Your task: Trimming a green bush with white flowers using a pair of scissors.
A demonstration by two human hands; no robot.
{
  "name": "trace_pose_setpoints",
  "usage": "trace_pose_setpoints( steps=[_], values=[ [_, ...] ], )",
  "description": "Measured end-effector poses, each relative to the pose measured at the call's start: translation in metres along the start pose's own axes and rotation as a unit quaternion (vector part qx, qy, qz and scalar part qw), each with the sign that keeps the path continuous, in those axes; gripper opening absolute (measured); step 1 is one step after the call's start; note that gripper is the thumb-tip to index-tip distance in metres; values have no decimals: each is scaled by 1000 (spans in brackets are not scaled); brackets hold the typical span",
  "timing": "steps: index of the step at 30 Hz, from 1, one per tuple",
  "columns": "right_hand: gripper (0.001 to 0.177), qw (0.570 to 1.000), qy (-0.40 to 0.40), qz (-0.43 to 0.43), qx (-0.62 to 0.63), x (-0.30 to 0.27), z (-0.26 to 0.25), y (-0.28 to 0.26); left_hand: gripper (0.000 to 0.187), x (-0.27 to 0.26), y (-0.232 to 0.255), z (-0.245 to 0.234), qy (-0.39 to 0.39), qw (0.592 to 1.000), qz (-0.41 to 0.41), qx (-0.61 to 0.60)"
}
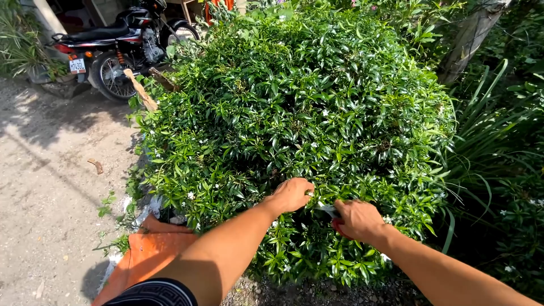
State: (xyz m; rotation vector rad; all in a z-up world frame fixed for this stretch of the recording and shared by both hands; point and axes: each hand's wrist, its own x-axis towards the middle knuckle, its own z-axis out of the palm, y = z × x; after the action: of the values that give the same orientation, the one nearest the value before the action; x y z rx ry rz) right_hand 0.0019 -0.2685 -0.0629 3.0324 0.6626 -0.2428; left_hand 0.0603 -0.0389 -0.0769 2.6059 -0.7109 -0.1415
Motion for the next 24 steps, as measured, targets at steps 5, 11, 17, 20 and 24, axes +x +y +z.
trace_pose_setpoints(
  steps=[5,11,17,20,24],
  values=[
    [20,993,72,-47,79,25,34,18,36,-13,-1,-18,50,996,-71,-27],
    [52,993,61,-63,78,-24,-9,96,48,-48,-23,-36,-33,988,-147,37],
    [69,997,46,60,-6,-86,-7,220,45,-34,-10,-25,-47,987,-136,66],
    [69,989,-18,147,-15,-123,16,271,35,-20,15,-13,-68,988,-133,39],
    [70,966,-135,219,2,-153,47,317,48,24,3,35,-74,991,-109,27]
  ],
)
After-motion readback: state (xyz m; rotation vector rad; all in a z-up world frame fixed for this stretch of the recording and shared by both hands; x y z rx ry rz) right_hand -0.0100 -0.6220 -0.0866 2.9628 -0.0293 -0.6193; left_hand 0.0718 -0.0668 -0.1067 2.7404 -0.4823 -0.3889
